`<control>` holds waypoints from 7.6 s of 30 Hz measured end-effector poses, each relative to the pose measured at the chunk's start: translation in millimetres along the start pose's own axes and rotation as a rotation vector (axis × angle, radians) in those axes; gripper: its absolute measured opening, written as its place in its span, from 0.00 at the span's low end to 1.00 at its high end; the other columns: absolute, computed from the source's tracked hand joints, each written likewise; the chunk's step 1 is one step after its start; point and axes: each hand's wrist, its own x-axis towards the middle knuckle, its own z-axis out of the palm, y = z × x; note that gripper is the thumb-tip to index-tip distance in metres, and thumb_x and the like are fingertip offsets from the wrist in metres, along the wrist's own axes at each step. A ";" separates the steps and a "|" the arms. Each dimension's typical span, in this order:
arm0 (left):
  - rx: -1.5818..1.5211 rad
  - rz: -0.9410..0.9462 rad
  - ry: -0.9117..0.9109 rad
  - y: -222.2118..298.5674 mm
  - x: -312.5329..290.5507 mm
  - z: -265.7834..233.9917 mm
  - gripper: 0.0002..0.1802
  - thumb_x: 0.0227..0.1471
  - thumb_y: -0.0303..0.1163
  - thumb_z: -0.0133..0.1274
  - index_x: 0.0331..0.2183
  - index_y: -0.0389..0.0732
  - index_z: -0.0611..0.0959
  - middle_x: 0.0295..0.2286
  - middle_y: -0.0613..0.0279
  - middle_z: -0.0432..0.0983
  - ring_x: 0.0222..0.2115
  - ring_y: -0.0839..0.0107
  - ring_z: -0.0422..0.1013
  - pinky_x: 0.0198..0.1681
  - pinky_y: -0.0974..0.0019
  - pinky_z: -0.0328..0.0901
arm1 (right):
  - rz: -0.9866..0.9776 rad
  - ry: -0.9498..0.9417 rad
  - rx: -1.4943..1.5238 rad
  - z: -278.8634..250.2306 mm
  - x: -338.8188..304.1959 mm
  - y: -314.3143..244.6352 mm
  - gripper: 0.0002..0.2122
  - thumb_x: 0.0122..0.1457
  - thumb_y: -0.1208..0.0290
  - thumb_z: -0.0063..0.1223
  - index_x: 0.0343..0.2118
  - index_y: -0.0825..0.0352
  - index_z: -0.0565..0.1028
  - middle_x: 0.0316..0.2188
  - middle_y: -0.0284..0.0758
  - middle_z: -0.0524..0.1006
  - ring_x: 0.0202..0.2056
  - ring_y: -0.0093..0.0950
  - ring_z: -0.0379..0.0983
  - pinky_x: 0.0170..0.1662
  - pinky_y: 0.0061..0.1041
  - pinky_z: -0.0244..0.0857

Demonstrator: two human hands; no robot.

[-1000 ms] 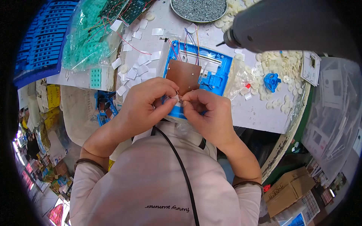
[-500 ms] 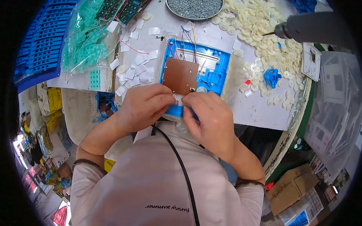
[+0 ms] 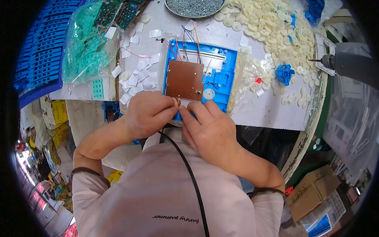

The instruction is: Assembling small electronic components and circuit boards into plastic housings using a heat gun.

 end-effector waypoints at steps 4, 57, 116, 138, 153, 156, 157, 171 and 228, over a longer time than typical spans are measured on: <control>-0.021 0.006 -0.036 -0.9 1.4 -1.8 0.08 0.38 0.29 0.58 0.25 0.42 0.75 0.26 0.64 0.67 0.25 0.69 0.70 0.22 0.65 0.64 | 0.014 -0.011 -0.004 -0.9 1.5 -2.4 0.18 0.46 0.75 0.65 0.43 0.70 0.79 0.38 0.36 0.75 0.36 0.33 0.72 0.33 0.28 0.70; -0.323 -0.520 0.241 13.1 0.4 -1.7 0.08 0.44 0.23 0.62 0.29 0.37 0.79 0.38 0.54 0.70 0.31 0.63 0.69 0.34 0.65 0.65 | -0.064 -0.268 -0.326 -5.8 -3.8 -7.0 0.26 0.52 0.72 0.53 0.56 0.73 0.72 0.37 0.33 0.70 0.36 0.27 0.66 0.30 0.26 0.59; -0.786 -0.651 0.331 -3.8 12.6 -12.3 0.05 0.57 0.21 0.53 0.28 0.34 0.79 0.33 0.61 0.75 0.34 0.76 0.69 0.39 0.70 0.64 | -0.108 -0.248 -0.181 -4.4 13.1 -2.1 0.24 0.53 0.72 0.55 0.57 0.60 0.73 0.31 0.34 0.67 0.30 0.28 0.71 0.25 0.25 0.68; -1.109 -0.827 0.447 -4.0 2.9 0.9 0.10 0.65 0.27 0.48 0.31 0.34 0.78 0.31 0.63 0.74 0.24 0.81 0.65 0.30 0.74 0.62 | -0.151 -0.196 -0.098 -8.4 11.1 4.1 0.23 0.51 0.69 0.63 0.52 0.63 0.75 0.33 0.32 0.70 0.29 0.29 0.72 0.27 0.29 0.69; -1.219 -0.902 0.510 -4.4 0.9 3.3 0.09 0.64 0.31 0.53 0.31 0.37 0.80 0.23 0.70 0.74 0.22 0.86 0.67 0.26 0.77 0.63 | -0.144 -0.092 -0.062 -6.2 9.4 9.2 0.20 0.52 0.72 0.62 0.49 0.65 0.77 0.30 0.32 0.72 0.28 0.27 0.74 0.26 0.26 0.68; -1.206 -0.908 0.530 -1.5 -0.1 4.3 0.10 0.64 0.31 0.52 0.31 0.36 0.79 0.23 0.69 0.74 0.22 0.85 0.67 0.26 0.77 0.63 | -0.133 -0.072 -0.062 -3.7 11.1 11.6 0.20 0.49 0.73 0.61 0.48 0.65 0.78 0.27 0.30 0.72 0.27 0.26 0.74 0.25 0.25 0.67; -1.227 -0.917 0.532 -0.7 -0.6 4.5 0.11 0.65 0.32 0.51 0.32 0.36 0.79 0.24 0.68 0.74 0.22 0.84 0.68 0.26 0.76 0.64 | -0.140 -0.087 -0.079 -2.8 13.1 11.7 0.20 0.49 0.73 0.62 0.48 0.64 0.78 0.27 0.30 0.72 0.27 0.26 0.74 0.25 0.25 0.67; -1.421 -1.029 0.535 -1.1 -1.9 5.5 0.15 0.68 0.37 0.45 0.31 0.38 0.74 0.32 0.58 0.75 0.23 0.76 0.70 0.25 0.72 0.68 | -0.136 -0.094 -0.103 3.5 21.7 10.0 0.17 0.48 0.74 0.64 0.43 0.65 0.79 0.27 0.31 0.72 0.27 0.27 0.74 0.26 0.26 0.67; -1.163 -0.760 0.531 5.0 1.1 8.2 0.10 0.64 0.29 0.48 0.31 0.36 0.79 0.27 0.67 0.75 0.23 0.84 0.67 0.27 0.77 0.63 | -0.233 -0.331 -0.175 -15.3 16.5 12.5 0.29 0.48 0.74 0.54 0.57 0.70 0.73 0.33 0.35 0.70 0.36 0.32 0.71 0.31 0.26 0.69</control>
